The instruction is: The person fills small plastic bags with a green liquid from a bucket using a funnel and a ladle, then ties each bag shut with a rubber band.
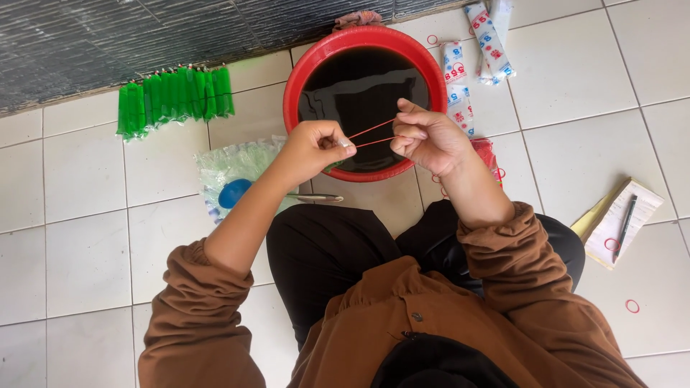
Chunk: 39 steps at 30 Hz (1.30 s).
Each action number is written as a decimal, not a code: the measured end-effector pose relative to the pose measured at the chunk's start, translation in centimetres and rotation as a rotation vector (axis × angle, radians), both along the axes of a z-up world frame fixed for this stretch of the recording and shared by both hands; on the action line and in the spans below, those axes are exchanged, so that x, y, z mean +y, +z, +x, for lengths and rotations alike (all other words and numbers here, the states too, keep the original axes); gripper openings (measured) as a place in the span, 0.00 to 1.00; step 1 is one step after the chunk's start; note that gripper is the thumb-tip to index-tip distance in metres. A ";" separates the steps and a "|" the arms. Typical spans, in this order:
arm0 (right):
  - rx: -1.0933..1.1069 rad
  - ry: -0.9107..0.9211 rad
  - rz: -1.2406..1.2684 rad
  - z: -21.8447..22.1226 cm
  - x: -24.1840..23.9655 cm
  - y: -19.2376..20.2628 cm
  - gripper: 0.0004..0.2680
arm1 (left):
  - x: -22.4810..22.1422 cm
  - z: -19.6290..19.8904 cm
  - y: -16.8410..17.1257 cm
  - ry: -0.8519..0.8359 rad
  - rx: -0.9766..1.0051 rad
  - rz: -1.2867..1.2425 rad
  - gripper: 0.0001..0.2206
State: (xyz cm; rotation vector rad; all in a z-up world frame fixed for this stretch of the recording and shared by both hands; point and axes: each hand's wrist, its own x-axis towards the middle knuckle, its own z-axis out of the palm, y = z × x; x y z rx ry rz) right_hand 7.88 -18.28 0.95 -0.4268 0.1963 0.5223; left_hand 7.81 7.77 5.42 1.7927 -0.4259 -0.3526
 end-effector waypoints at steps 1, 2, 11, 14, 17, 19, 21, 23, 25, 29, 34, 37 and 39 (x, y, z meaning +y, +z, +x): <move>0.003 0.002 0.001 0.0 0.3 0.1 0.08 | 0.1 0.2 0.1 0.002 0.003 0.001 0.03; 0.007 -0.003 0.001 0.0 0.5 0.3 0.09 | 0.1 0.3 0.3 0.019 -0.017 0.024 0.03; 0.045 -0.029 -0.006 -0.3 -0.4 -2.1 0.09 | 0.2 0.2 2.1 0.204 0.060 0.167 0.02; 0.057 -0.024 0.008 -1.7 -0.3 -2.7 0.09 | -0.6 0.2 2.0 0.208 0.051 0.296 0.03; 0.008 -0.050 0.041 -5.1 1.9 -1.8 0.04 | -2.0 1.2 0.3 0.201 -0.085 0.326 0.03; -0.036 -0.077 0.068 -8.2 4.4 -2.3 0.04 | -3.7 1.0 0.9 0.199 -0.188 0.309 0.04; -0.149 -0.121 0.378 -10.9 7.2 -4.3 0.07 | -6.2 0.3 3.6 0.017 -0.329 0.084 0.03; -0.327 -0.026 0.521 -9.4 10.0 -9.9 0.06 | -6.6 -1.5 7.6 -0.170 -0.348 0.001 0.02; -0.489 0.074 0.661 -8.0 9.9 -12.8 0.05 | -6.1 -3.1 9.6 -0.353 -0.351 -0.084 0.03; -0.571 0.204 0.010 -0.4 6.7 -9.4 0.05 | -3.0 -2.9 10.2 -0.592 -0.385 -0.013 0.05; -0.450 0.268 -0.252 2.7 1.7 0.3 0.03 | -2.2 -0.2 7.6 -0.589 -0.410 0.198 0.06; -0.508 -0.207 -0.075 -3.4 3.4 4.2 0.02 | -4.1 1.2 7.7 -0.503 -0.504 0.168 0.06; -0.952 -0.785 -0.306 -9.3 9.7 5.2 0.05 | -4.5 2.3 8.3 -0.437 -0.513 0.040 0.04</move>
